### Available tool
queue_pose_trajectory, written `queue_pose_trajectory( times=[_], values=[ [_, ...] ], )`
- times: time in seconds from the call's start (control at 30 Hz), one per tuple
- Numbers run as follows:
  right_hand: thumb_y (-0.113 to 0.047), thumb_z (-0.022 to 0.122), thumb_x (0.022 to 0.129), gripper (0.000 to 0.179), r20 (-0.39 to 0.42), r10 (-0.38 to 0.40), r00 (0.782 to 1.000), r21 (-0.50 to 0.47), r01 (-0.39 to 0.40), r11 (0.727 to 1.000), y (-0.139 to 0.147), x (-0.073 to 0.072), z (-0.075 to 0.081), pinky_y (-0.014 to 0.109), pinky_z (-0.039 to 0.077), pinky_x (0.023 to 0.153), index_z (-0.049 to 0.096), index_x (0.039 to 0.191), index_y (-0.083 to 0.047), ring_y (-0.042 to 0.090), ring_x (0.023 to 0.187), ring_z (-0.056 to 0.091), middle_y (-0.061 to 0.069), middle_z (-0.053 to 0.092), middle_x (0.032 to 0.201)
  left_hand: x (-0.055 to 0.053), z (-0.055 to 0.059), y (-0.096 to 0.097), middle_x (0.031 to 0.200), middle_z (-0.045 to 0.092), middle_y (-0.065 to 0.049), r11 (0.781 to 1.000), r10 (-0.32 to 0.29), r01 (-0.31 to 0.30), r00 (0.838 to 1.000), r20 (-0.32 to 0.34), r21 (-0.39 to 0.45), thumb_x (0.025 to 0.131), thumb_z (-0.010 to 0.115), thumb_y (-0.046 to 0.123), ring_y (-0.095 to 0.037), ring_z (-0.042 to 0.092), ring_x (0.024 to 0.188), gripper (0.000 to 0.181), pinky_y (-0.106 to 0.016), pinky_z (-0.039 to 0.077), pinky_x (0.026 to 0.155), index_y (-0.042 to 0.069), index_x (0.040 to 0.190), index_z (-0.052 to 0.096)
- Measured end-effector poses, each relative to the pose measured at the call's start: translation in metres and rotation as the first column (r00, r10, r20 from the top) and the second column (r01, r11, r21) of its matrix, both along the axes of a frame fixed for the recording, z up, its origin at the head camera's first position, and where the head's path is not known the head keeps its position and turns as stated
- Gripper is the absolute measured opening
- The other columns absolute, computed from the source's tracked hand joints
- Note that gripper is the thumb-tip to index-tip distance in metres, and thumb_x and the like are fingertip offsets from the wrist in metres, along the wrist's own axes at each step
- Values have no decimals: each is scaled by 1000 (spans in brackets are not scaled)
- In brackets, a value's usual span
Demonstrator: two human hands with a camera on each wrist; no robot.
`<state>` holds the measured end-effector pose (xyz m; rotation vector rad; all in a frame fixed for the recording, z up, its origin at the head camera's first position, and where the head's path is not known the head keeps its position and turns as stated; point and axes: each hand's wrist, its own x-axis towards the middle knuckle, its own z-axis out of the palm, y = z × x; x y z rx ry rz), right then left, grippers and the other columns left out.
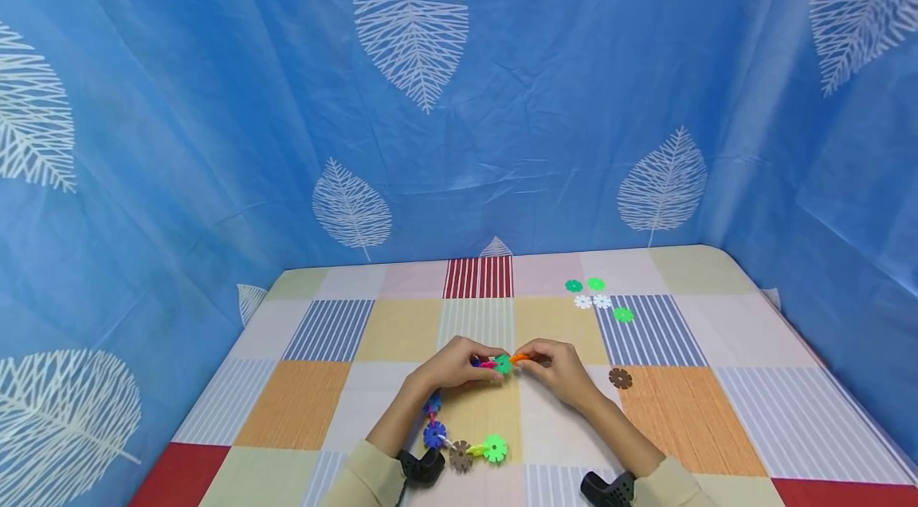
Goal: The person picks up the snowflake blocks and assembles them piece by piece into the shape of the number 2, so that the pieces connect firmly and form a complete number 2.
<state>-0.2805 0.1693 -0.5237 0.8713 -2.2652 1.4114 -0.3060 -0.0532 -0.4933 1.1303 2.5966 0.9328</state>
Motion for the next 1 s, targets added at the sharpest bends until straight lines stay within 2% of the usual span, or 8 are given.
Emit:
queue_pose_trajectory(
  times=[0.1,0.3,0.4,0.53,0.67,0.8,0.9,1.0],
  values=[
    [-2,72,76,14,-24,15,1000,32,-14,999,1,-1,-2,19,51,63,70,87,-11,10,74,62,-2,67,83,2,2,1,108,66,1,999,2,-3,1000,-23,-36,83,68,32,1,34,52,40,-12,31,49,13,118,64],
    [-1,70,77,14,-46,11,999,43,-9,999,2,-1,-1,19,50,62,67,87,-11,9,72,61,1,66,81,3,8,4,112,64,0,996,1,-3,1000,-26,-89,85,66,34,-1,30,50,40,-14,30,46,13,119,63],
    [4,68,78,14,-27,33,999,25,-32,999,1,-1,3,21,51,62,65,87,-7,14,69,62,7,66,79,2,7,4,113,63,1,998,17,-17,1000,-5,-67,85,65,35,-1,29,46,39,-15,29,44,14,118,64],
    [10,63,80,12,22,107,994,-14,-107,994,-2,3,15,27,53,61,61,87,1,25,67,64,14,64,78,0,5,2,115,63,1,1000,24,-24,999,30,-9,86,65,34,-1,31,45,38,-15,30,44,13,117,65],
    [13,59,82,10,82,147,986,-59,-142,988,-2,4,20,32,54,61,57,90,6,30,65,64,18,63,77,0,2,-2,102,68,-1,999,38,-39,998,57,30,85,66,32,-1,32,42,38,-15,31,42,12,117,65],
    [11,59,83,11,101,152,983,-80,-145,986,1,-1,9,31,54,59,60,92,5,27,65,64,17,64,78,1,-1,-3,99,69,-2,998,43,-46,997,60,48,84,67,32,-2,30,41,40,-16,29,41,10,117,65],
    [7,62,82,12,108,139,984,-79,-131,988,3,-5,-2,28,54,59,63,92,0,22,66,64,12,65,79,2,-3,-1,110,65,-2,998,38,-41,998,48,52,84,67,34,-2,30,44,40,-15,29,43,10,116,65],
    [-1,66,82,11,109,106,988,-62,-100,993,4,-7,-10,25,53,61,66,91,-7,15,69,64,6,67,81,3,-5,1,112,64,-1,998,43,-45,998,46,40,83,67,35,-1,30,44,40,-15,29,42,12,116,65]
  ],
)
